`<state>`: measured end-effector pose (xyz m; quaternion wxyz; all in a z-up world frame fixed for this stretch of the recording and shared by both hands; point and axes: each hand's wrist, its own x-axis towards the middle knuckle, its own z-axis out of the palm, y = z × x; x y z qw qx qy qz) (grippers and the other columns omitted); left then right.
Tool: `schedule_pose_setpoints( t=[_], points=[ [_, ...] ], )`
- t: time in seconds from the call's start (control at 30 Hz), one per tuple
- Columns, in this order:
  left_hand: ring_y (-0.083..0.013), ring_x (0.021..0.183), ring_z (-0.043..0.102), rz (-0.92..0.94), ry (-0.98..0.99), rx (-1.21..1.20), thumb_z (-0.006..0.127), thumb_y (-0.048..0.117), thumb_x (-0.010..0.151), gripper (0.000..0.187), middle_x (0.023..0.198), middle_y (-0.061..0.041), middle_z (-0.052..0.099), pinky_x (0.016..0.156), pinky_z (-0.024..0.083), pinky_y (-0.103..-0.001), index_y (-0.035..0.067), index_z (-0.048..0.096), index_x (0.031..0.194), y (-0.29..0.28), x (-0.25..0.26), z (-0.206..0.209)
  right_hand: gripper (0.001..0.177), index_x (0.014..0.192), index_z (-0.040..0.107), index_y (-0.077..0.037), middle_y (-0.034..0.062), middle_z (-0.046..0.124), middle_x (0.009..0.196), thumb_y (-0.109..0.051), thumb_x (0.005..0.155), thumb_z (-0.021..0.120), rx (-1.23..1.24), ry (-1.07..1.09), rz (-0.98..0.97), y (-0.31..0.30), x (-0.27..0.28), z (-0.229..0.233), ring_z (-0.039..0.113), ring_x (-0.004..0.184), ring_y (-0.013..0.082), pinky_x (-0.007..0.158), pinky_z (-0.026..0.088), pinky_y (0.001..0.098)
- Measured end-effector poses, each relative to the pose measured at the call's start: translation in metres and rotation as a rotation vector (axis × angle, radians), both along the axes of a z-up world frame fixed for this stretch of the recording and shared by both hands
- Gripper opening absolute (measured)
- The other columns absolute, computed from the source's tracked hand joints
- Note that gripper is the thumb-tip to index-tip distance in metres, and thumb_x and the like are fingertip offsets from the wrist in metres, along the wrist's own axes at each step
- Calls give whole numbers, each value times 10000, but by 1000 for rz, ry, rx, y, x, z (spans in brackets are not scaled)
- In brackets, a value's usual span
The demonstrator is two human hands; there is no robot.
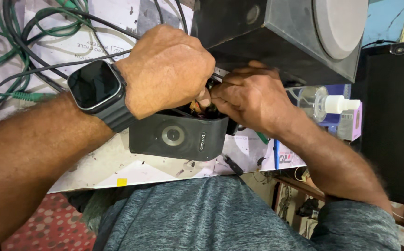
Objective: The person uses a screwdriver to manipulate internal components of a small black electronic device, likely a speaker. They repeatedly adjust wires and a green circuit board inside the open casing, occasionally switching between different screwdrivers to access specific parts.
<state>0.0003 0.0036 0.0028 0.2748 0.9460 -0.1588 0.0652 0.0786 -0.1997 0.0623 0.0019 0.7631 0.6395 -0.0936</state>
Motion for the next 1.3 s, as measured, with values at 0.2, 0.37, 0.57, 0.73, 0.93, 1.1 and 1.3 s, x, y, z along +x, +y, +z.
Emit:
schedule_pose_setpoints(
  t=[0.2, 0.37, 0.57, 0.73, 0.93, 1.1, 1.3],
  points=[
    [-362, 750, 730, -8, -2, 32, 833, 545, 707, 501, 737, -172, 729, 658, 556, -460, 48, 785, 754, -1, 1, -3, 150, 962, 755, -59, 71, 756, 936, -189, 896, 793, -18, 46, 3, 2, 2, 2, 725, 885, 258, 827, 524, 424],
    [-370, 735, 725, -8, -57, 33, 833, 546, 702, 512, 714, -181, 721, 648, 555, -465, 37, 780, 731, -1, 1, -3, 157, 972, 750, -59, 73, 744, 915, -193, 897, 785, -27, 57, 4, 2, 4, 3, 717, 873, 268, 853, 528, 433],
    [-380, 717, 717, -4, -71, 28, 838, 537, 686, 505, 693, -192, 708, 633, 551, -469, 36, 773, 702, -1, 1, -2, 157, 943, 760, -87, 55, 752, 913, -222, 872, 795, 20, -23, -8, -7, 3, -3, 722, 876, 261, 880, 519, 471],
    [-382, 705, 712, 1, -44, 28, 835, 526, 693, 493, 679, -191, 703, 633, 550, -470, 37, 769, 693, -1, 2, 0, 161, 927, 770, -100, 47, 762, 882, -233, 874, 844, 99, -10, 0, -10, 4, -8, 732, 821, 233, 797, 543, 426],
    [-382, 689, 704, -7, -94, -5, 830, 445, 714, 412, 665, -185, 696, 625, 541, -479, 40, 762, 685, 0, 3, 0, 172, 996, 754, -71, 66, 737, 856, -201, 922, 838, 177, -1, 45, -24, 4, -6, 709, 768, 207, 742, 569, 384],
    [-391, 690, 696, -9, -54, -6, 836, 433, 713, 401, 661, -193, 685, 628, 535, -487, 40, 763, 696, 0, 4, 2, 165, 987, 785, -61, 52, 675, 728, -160, 883, 866, 310, 16, 21, -54, -3, 10, 595, 595, 157, 546, 438, 334],
    [-393, 680, 692, -22, 3, -19, 834, 439, 736, 383, 634, -194, 679, 645, 525, -504, 61, 780, 745, 0, 5, 10, 223, 1043, 746, -31, 117, 714, 864, -53, 852, 860, 463, 87, -155, -99, -22, 28, 645, 707, 172, 590, 469, 307]
  ],
)
